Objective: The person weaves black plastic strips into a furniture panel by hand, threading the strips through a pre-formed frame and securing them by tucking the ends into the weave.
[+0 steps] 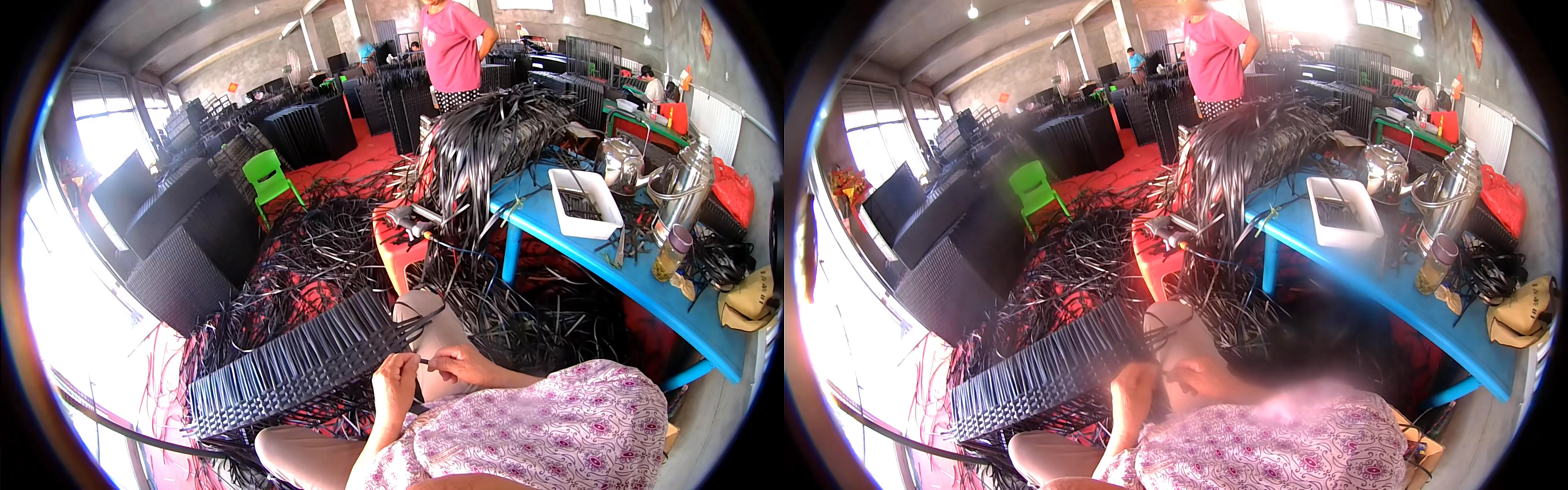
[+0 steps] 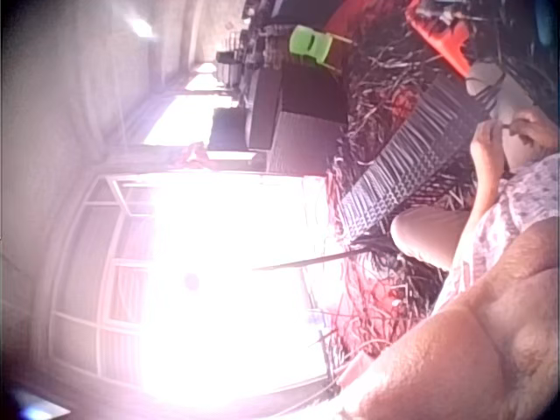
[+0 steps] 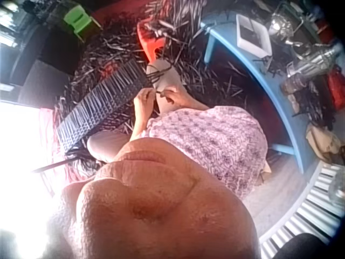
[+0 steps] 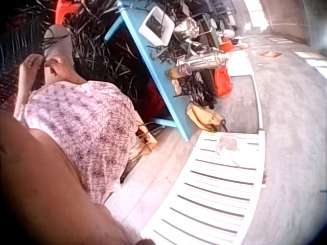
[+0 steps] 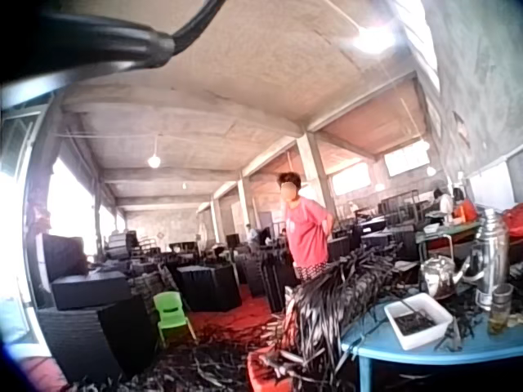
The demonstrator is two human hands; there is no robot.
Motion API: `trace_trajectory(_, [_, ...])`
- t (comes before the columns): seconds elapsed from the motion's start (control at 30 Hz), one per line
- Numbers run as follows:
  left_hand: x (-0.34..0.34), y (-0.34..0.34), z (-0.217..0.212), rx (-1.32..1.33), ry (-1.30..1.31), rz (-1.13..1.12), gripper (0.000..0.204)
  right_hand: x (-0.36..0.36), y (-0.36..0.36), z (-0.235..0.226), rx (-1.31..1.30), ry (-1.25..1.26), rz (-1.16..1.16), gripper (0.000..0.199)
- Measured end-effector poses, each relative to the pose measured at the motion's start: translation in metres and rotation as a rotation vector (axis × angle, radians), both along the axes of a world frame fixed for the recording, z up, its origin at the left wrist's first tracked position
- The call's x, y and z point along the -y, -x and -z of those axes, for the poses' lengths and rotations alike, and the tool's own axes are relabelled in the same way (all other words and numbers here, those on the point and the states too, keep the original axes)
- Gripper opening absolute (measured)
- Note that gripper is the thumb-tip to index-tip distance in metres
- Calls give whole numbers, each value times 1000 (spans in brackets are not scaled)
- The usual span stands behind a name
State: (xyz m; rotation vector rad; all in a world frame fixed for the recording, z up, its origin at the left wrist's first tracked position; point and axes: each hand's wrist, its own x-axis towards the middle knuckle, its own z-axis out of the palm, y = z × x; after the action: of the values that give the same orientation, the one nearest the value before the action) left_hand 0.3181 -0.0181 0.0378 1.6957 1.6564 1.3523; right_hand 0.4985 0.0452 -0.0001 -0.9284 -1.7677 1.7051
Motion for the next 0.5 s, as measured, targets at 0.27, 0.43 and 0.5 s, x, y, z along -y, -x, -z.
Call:
trace_trajectory(0.27, [1,0,1,-72,-33,-3,13,-1,2,3,76,-23,-9,25])
trace_trajectory(0.43, [-1,0,4,-17,10,-12,18,2,2,6,-32,-33,10,27])
trace_trajectory(0.5, [-1,0,5,-4,3,-5,19,0,1,11,-56,-40,3,27])
